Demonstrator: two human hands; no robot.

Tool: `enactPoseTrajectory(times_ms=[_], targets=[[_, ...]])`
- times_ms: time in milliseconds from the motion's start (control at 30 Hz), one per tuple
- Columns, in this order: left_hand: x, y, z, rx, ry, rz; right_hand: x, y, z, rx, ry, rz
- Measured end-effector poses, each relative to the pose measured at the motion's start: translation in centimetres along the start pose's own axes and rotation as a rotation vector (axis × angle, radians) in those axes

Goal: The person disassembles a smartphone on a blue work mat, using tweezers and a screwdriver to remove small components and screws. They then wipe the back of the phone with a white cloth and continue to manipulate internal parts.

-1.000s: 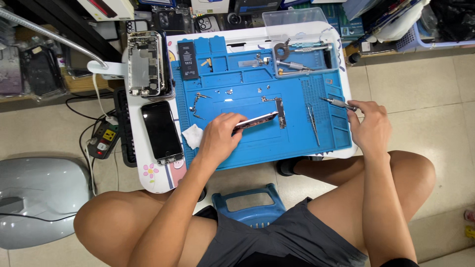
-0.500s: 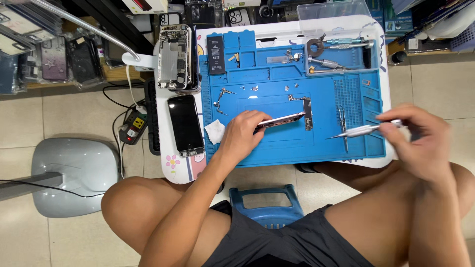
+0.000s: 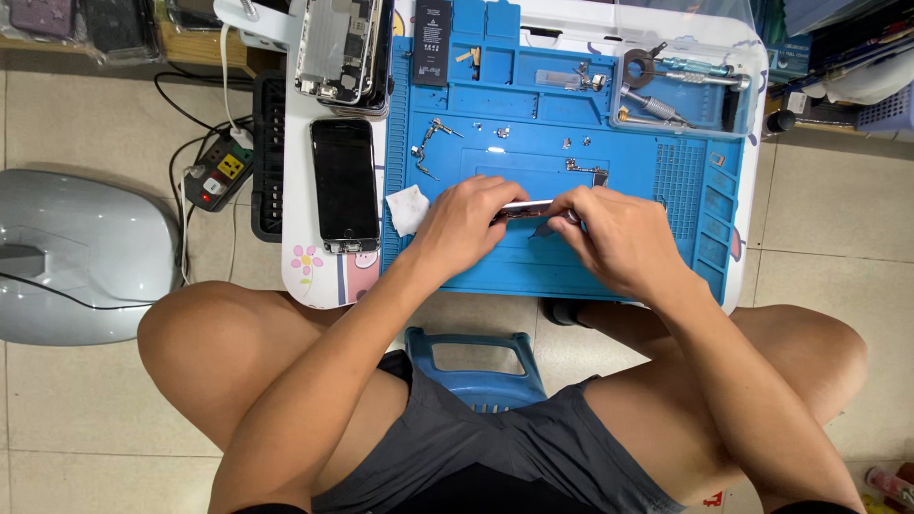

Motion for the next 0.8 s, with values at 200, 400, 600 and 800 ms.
enactPoseTrajectory(times_ms=[200,400,600,800], targets=[[-0.4,-0.2,-0.6,0.004,0.02,-0.026,-0.7,-0.7,0.3,0.185,0.282,-0.04],[-0.2,-0.4,-0.6,0.007,0.033,-0.032,-2.2,-0.7,2.0,0.203,0.21,-0.001],[-0.1,-0.2,-0.5,0.019,0.054,-0.046,-2.4,-1.6,2.5,0.219,0.108,0.082],[-0.8,-0.4,-1.2,0.025,0.044,-0.049,-2.0,-2.6,1.5,0.226,0.088,0.093]])
Point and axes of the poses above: each hand's wrist, its own y-axis away from the middle knuckle, its own x-axis out of the back of the hand, z = x × y, the point moved 2 cm from there along -y, towards the middle knuckle, and after that the axes turned 2 degrees about -y, right-handed, at the moved point
